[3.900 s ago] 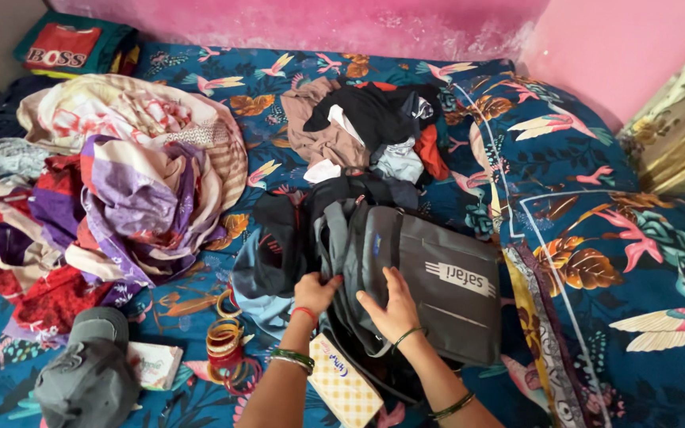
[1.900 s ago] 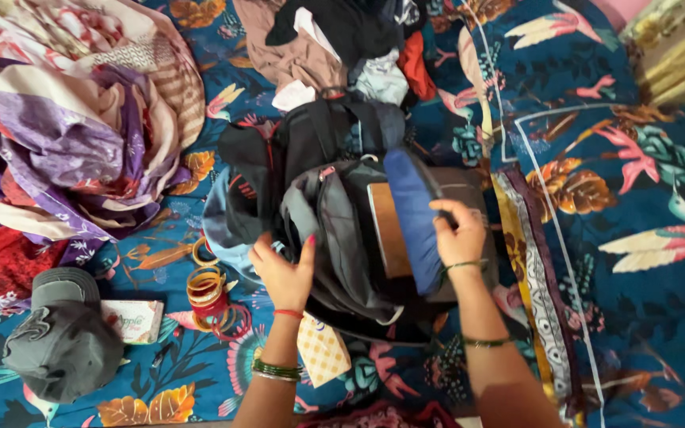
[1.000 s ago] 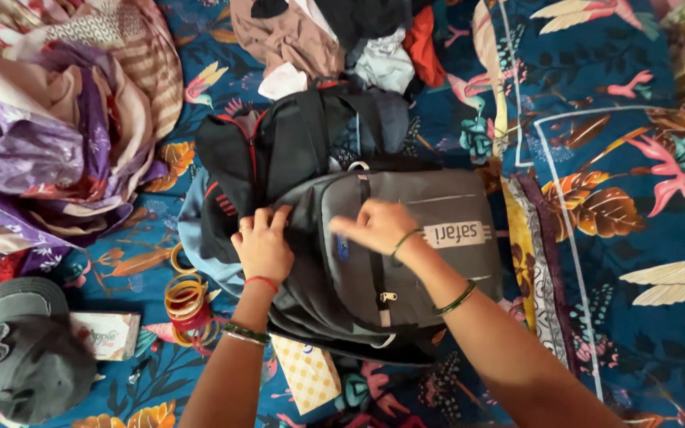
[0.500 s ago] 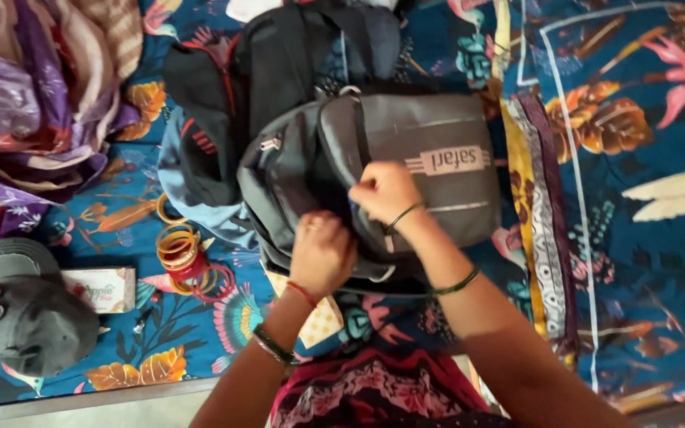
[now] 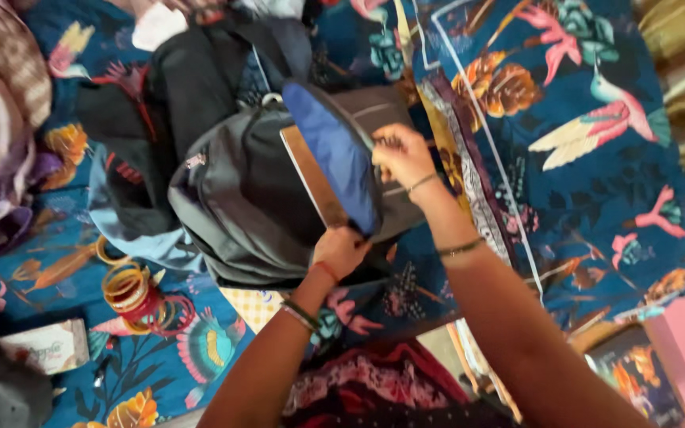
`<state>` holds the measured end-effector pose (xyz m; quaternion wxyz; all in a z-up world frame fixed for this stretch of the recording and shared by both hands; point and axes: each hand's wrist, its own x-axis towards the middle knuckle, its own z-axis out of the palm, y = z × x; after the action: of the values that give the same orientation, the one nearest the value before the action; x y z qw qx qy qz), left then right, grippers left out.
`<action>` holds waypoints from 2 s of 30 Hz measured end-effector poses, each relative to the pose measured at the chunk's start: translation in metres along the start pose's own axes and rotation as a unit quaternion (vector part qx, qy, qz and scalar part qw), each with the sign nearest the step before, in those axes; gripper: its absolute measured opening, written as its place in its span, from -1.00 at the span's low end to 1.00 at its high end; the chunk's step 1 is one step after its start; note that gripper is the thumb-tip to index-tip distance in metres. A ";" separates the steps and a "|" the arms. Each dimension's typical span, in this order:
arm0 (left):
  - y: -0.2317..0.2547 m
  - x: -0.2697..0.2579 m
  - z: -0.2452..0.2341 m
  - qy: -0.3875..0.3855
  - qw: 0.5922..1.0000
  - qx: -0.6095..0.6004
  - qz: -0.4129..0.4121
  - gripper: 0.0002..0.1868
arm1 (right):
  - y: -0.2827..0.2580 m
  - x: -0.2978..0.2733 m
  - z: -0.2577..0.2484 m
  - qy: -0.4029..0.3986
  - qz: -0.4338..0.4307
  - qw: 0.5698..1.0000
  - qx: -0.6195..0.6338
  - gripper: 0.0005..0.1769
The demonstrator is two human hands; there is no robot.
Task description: The person packs a backpack with various items including a gray cap, bangles, and small boxes on a bed.
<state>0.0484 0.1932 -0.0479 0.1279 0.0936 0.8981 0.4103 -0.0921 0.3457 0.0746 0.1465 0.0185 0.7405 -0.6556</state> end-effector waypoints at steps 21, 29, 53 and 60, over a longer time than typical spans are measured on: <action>-0.119 0.188 -0.185 0.005 0.967 0.228 0.117 -0.54 | 0.023 -0.065 0.062 -0.269 -0.084 0.936 -0.210 -0.85; -0.141 0.233 -0.209 -0.103 0.933 0.004 0.346 -0.68 | 0.018 0.053 0.050 -0.075 -0.089 0.949 -0.294 -0.62; -0.093 0.280 -0.235 -0.402 0.901 0.159 -0.038 -0.72 | 0.034 0.173 0.059 -0.244 -0.055 0.824 -0.509 -0.49; -0.104 0.253 -0.215 -0.321 0.924 0.195 0.068 -0.68 | 0.072 0.172 0.059 -0.185 -0.090 0.857 -0.471 -0.56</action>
<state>-0.2649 0.0414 -0.0301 0.3607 0.3039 0.8626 0.1831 -0.2292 0.2698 -0.0417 0.2124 -0.2417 0.9185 -0.2297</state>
